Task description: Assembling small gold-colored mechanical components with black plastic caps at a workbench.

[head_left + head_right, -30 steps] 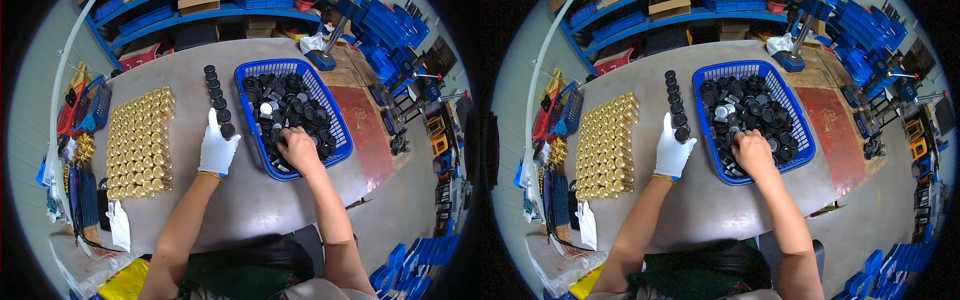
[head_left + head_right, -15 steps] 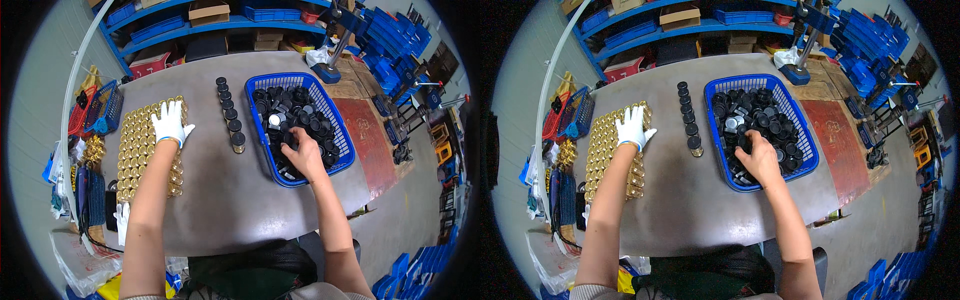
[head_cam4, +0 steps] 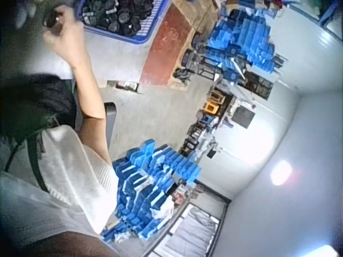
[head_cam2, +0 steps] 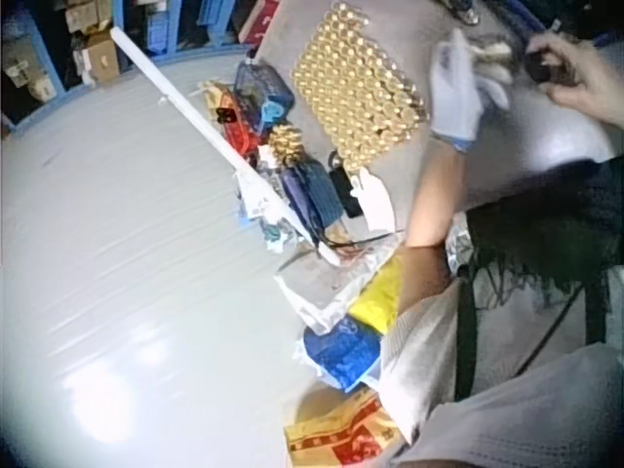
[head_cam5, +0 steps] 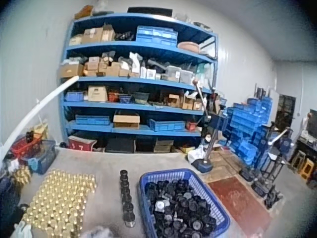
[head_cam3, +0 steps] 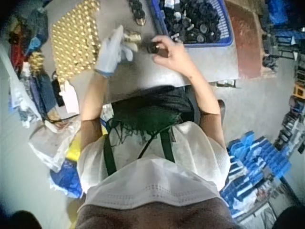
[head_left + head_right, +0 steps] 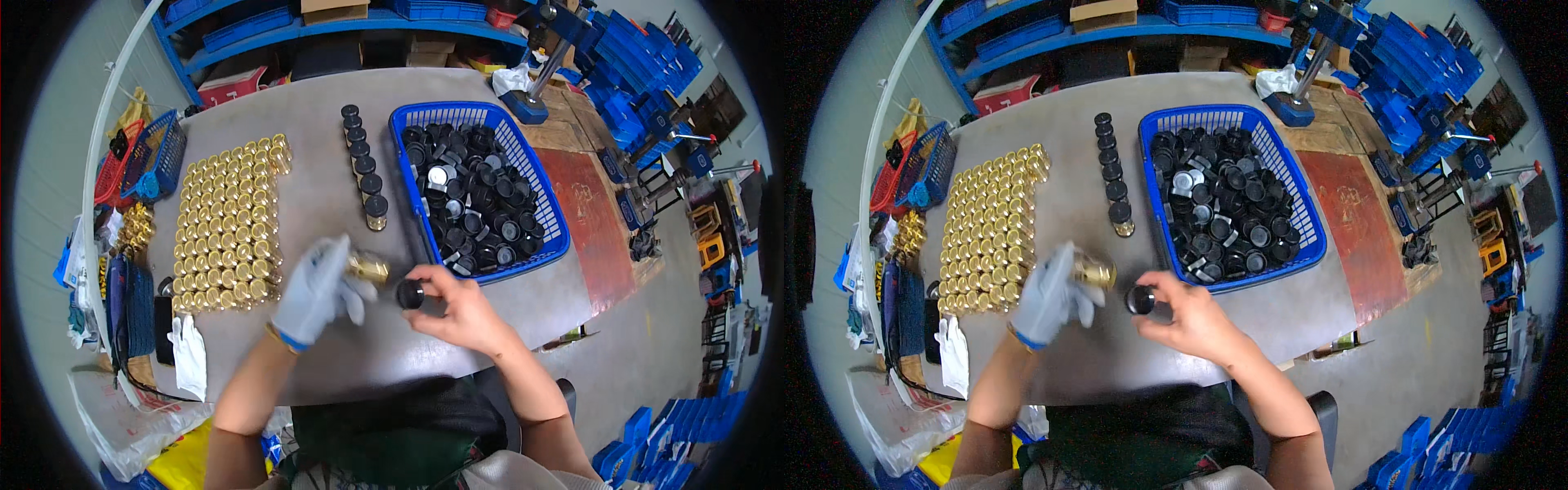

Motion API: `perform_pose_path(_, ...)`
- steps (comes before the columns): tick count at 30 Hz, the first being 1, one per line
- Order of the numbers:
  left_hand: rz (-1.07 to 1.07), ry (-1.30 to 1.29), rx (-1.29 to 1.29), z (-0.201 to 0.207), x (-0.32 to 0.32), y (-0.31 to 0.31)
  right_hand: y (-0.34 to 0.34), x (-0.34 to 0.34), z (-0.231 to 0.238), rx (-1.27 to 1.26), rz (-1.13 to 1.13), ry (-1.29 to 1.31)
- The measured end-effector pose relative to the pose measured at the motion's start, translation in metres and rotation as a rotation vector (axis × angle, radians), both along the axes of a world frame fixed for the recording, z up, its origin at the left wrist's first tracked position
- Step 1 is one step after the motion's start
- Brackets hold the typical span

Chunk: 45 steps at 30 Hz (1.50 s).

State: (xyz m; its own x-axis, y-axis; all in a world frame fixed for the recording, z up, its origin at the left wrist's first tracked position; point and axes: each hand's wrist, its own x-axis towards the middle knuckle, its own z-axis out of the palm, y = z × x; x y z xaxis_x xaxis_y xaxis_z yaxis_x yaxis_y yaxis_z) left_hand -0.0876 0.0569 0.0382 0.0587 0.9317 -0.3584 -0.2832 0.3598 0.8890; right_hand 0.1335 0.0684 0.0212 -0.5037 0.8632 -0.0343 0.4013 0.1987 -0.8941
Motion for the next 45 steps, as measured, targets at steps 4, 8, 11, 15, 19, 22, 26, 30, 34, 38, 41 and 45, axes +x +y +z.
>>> perform_pose_path(4, -0.047, -0.173, -0.095, -0.019, 0.017, -0.045, -0.006, 0.001, -0.001, 0.254, 0.103, 0.042)
perform_pose_path(8, -0.044, -0.172, 0.022, -0.028, 0.026, -0.059, -0.015, 0.012, -0.005, 0.018, 0.123, 0.145)
perform_pose_path(11, -0.121, 0.044, 0.115, -0.03, 0.03, -0.063, -0.019, 0.015, -0.016, -0.068, 0.114, 0.342)
perform_pose_path(15, -0.074, 0.048, 0.047, -0.028, 0.032, -0.066, -0.019, 0.014, -0.001, 0.183, 0.191, 0.215)
perform_pose_path(19, -0.077, 0.025, -0.037, -0.029, 0.033, -0.067, -0.019, 0.011, 0.011, 0.276, 0.196, 0.161)
perform_pose_path(22, -0.082, 0.131, 0.225, -0.033, 0.034, -0.073, -0.018, 0.022, 0.007, -0.162, 0.205, 0.003)
perform_pose_path(26, -0.118, 0.125, 0.2, -0.033, 0.037, -0.073, -0.019, 0.022, -0.007, 0.225, 0.204, 0.044)
perform_pose_path(30, -0.1, 0.152, 0.177, -0.023, 0.043, -0.071, -0.014, 0.013, 0.011, 0.588, 0.171, 0.151)
perform_pose_path(34, -0.121, 0.546, 0.595, -0.015, 0.044, -0.071, -0.004, 0.025, 0.011, -0.061, 0.31, -0.012)
perform_pose_path(38, 0.005, 0.528, 0.552, -0.026, 0.045, -0.07, 0.045, 0.014, 0.011, 0.558, 0.027, -0.221)
perform_pose_path(41, -0.053, 0.793, 0.777, -0.014, 0.046, -0.06, 0.093, 0.032, -0.018, 0.731, -0.113, -0.581)
perform_pose_path(45, -0.114, 0.782, 0.585, -0.007, 0.047, -0.066, 0.111, 0.035, -0.041, 0.731, -0.088, -0.702)
